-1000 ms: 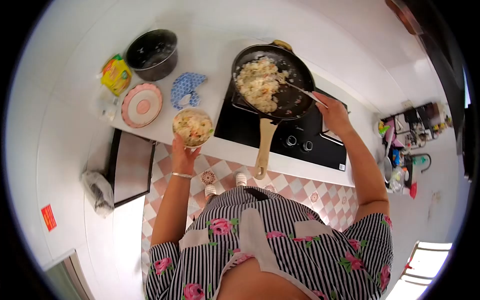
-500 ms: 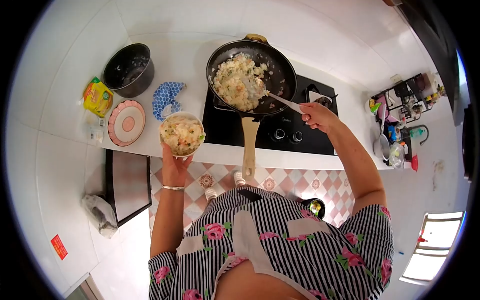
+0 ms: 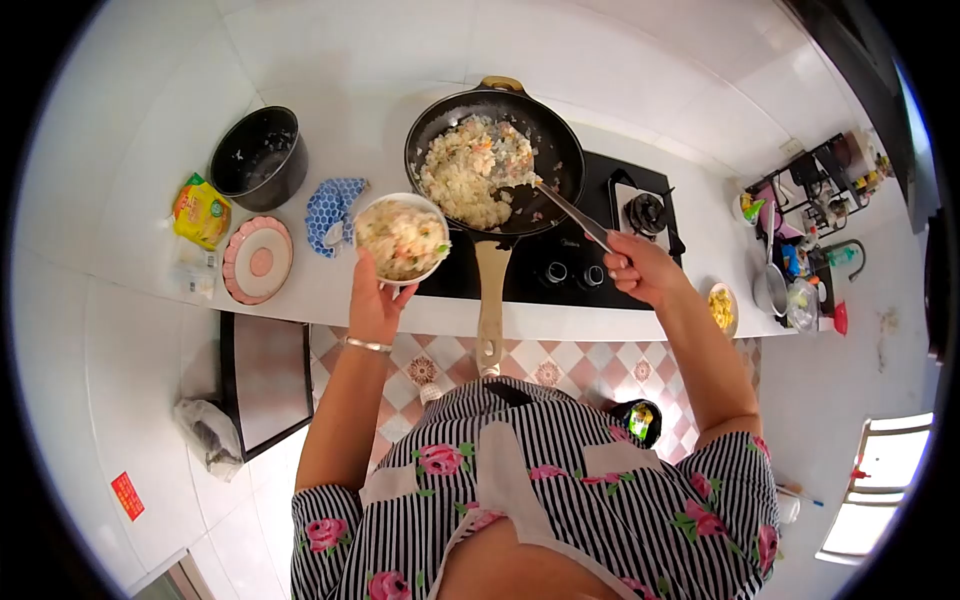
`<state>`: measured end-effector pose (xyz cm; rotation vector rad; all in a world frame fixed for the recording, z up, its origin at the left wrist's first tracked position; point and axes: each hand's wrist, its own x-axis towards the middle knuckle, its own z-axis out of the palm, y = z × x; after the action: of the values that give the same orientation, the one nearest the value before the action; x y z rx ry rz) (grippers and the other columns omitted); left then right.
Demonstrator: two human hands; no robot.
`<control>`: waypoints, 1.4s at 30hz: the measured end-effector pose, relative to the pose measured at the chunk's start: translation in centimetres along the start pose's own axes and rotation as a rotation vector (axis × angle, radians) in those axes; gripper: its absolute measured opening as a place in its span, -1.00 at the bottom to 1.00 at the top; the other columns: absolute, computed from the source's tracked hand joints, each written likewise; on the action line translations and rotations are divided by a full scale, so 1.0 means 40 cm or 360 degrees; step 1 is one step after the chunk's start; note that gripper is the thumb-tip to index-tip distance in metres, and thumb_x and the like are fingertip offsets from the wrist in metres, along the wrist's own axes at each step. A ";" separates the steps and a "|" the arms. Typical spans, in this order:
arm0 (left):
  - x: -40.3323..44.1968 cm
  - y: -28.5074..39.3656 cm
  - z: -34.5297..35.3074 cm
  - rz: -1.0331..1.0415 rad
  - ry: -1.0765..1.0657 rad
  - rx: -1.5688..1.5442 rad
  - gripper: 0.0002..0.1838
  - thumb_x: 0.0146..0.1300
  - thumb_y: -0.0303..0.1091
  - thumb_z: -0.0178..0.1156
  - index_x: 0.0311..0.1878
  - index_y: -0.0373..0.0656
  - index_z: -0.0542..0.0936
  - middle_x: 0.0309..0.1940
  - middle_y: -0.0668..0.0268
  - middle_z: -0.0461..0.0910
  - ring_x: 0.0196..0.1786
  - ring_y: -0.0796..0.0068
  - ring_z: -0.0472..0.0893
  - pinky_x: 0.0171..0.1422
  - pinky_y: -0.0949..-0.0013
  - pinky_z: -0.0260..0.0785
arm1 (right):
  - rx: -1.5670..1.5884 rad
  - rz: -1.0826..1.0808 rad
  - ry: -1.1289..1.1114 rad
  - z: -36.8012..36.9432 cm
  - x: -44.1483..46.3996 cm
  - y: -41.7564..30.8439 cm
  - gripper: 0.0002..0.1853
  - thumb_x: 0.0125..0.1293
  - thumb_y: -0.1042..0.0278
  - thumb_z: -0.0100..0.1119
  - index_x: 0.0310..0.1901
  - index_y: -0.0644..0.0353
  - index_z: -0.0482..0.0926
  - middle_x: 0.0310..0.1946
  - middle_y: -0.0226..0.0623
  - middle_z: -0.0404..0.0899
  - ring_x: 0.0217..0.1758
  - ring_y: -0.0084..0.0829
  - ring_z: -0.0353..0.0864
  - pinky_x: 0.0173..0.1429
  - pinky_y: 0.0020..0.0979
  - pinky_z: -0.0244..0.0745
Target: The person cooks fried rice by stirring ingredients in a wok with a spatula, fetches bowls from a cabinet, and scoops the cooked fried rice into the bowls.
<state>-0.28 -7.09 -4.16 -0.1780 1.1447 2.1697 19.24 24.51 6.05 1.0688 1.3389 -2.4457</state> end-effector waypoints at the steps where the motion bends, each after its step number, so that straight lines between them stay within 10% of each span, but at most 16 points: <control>1: 0.009 -0.001 0.020 0.0017 -0.0026 0.0010 -0.46 0.26 0.18 -0.01 0.20 0.12 0.29 0.13 0.42 0.40 0.14 0.47 0.43 0.01 0.28 0.48 | -0.0050 -0.0070 0.0094 0.025 -0.021 0.007 -0.68 0.42 0.26 -0.16 0.13 0.15 0.36 -0.63 -0.58 0.19 -0.70 -0.77 -0.01 -0.68 -0.71 -0.13; 7: 0.045 0.005 0.134 -0.0013 -0.0129 0.0024 -0.43 0.25 0.20 -0.01 0.17 0.04 0.28 0.10 0.41 0.42 0.08 0.51 0.48 -0.03 0.29 0.51 | -0.0705 -0.0757 0.0322 0.110 -0.135 0.098 -0.63 0.38 0.33 -0.08 0.18 0.23 0.37 -0.59 -0.53 0.29 -0.63 -0.77 0.10 -0.61 -0.70 -0.01; 9: 0.046 -0.001 0.156 -0.0029 -0.0152 0.0045 -0.41 0.24 0.21 -0.02 0.18 0.03 0.27 0.09 0.41 0.42 0.07 0.51 0.49 -0.04 0.30 0.52 | -0.1601 -0.1498 0.0639 0.115 -0.118 0.156 -0.66 0.28 0.51 0.01 0.09 0.37 0.42 -0.38 -0.17 0.59 -0.47 -0.44 0.54 -0.38 -0.42 0.42; 12: 0.046 -0.013 0.171 -0.0076 -0.0212 0.0016 -0.38 0.23 0.23 -0.02 0.21 0.03 0.26 0.11 0.40 0.41 0.10 0.49 0.47 0.02 0.27 0.50 | -0.1852 -0.1732 0.0744 0.141 -0.130 0.175 -0.63 0.21 0.56 0.05 0.08 0.32 0.44 -0.38 0.03 0.54 -0.43 -0.11 0.55 -0.34 -0.36 0.43; 18: 0.044 -0.026 0.170 -0.0166 -0.0318 -0.0071 -0.33 0.23 0.25 -0.04 0.28 0.05 0.22 0.17 0.39 0.36 0.17 0.45 0.42 0.13 0.22 0.43 | -0.1854 -0.1791 0.0813 0.150 -0.157 0.183 -0.63 0.24 0.55 0.04 0.10 0.33 0.43 -0.54 -0.16 0.47 -0.59 -0.34 0.41 -0.45 -0.44 0.33; 25: 0.030 -0.014 0.100 -0.0062 -0.0557 -0.0150 -0.28 0.23 0.28 -0.09 0.31 0.02 0.18 0.23 0.36 0.31 0.22 0.47 0.37 0.21 0.25 0.38 | -0.0821 -0.0990 0.0521 0.135 -0.155 0.126 -0.63 0.34 0.46 -0.08 0.15 0.35 0.38 -0.55 -0.57 0.32 -0.54 -0.71 0.24 -0.47 -0.64 0.18; 29: -0.033 0.036 0.043 -0.0002 -0.0254 -0.0146 -0.34 0.27 0.25 -0.16 0.31 0.05 0.20 0.19 0.35 0.38 0.17 0.44 0.45 -0.04 0.43 0.53 | -0.1612 -0.1670 0.0628 0.098 0.007 0.020 -0.66 0.32 0.40 -0.02 0.11 0.21 0.45 -0.51 -0.29 0.54 -0.48 -0.54 0.45 -0.36 -0.47 0.38; 31: -0.042 0.045 -0.027 0.0047 -0.0295 -0.0102 -0.32 0.26 0.28 -0.16 0.34 0.10 0.15 0.26 0.38 0.30 0.25 0.40 0.36 0.16 0.33 0.39 | -0.2234 -0.1961 0.0853 0.101 0.124 -0.007 -0.67 0.32 0.36 -0.03 0.12 0.05 0.44 -0.37 -0.15 0.56 -0.35 -0.32 0.59 -0.27 -0.30 0.48; 37: -0.138 0.082 -0.078 0.0195 -0.0421 -0.0229 -0.25 0.21 0.31 -0.14 0.38 0.11 0.08 0.34 0.37 0.17 0.37 0.33 0.19 0.39 0.21 0.10 | -0.3525 -0.1178 0.0751 0.107 0.225 -0.061 -0.59 0.30 0.18 -0.02 0.20 -0.19 0.32 -0.31 -0.25 0.48 -0.33 -0.26 0.60 -0.33 -0.31 0.52; 42: -0.197 0.079 -0.172 0.0181 -0.0134 -0.0249 -0.26 0.21 0.30 -0.13 0.37 0.14 0.07 0.28 0.33 0.25 0.26 0.32 0.36 0.13 0.28 0.44 | -0.3397 -0.1200 0.0972 0.133 0.185 -0.126 -0.60 0.30 0.21 -0.02 0.18 -0.21 0.33 -0.33 -0.25 0.53 -0.26 -0.24 0.62 -0.32 -0.26 0.52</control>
<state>2.61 -17.55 -2.97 -0.0909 0.9589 2.3453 8.85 24.73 6.46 0.4355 3.1277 0.3842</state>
